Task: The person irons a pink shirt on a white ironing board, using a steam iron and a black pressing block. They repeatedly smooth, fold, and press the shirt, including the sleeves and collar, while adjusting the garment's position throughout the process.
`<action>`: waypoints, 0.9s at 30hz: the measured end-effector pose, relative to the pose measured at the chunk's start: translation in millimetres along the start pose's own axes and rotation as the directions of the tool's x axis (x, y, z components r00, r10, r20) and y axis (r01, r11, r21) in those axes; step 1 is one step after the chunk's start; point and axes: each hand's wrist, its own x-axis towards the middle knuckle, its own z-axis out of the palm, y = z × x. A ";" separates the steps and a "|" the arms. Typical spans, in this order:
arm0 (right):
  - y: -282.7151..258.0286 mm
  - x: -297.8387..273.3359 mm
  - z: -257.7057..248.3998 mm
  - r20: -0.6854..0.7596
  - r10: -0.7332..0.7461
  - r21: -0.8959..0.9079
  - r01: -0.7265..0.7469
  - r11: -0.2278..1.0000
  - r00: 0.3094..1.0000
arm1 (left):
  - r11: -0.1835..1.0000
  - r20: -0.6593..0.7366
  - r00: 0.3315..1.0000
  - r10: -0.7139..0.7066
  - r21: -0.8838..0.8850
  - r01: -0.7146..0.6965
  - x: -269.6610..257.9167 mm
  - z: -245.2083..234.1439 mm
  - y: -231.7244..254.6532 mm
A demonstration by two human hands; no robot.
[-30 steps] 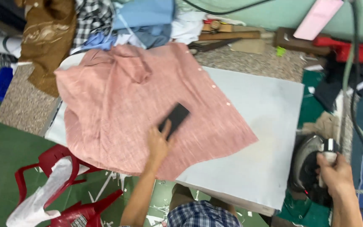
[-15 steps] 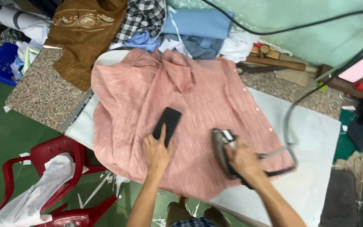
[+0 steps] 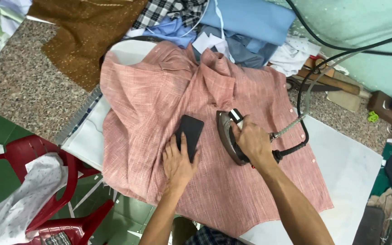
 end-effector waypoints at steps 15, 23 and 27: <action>1.7 0.5 -14.9 0.037 -0.042 0.196 0.034 0.980 0.998 | 0.995 0.072 0.994 -0.083 -0.044 0.086 -15.9 -15.8 15.1; 19.7 6.0 -12.6 0.063 -0.256 0.345 0.220 0.912 0.965 | 0.969 0.362 0.932 -0.017 -0.224 0.104 -172.0 -34.4 160.5; 25.9 -16.0 -21.4 0.074 -0.334 0.316 0.296 0.901 0.940 | 0.932 0.162 0.987 0.001 -0.357 0.058 -153.5 -72.6 201.6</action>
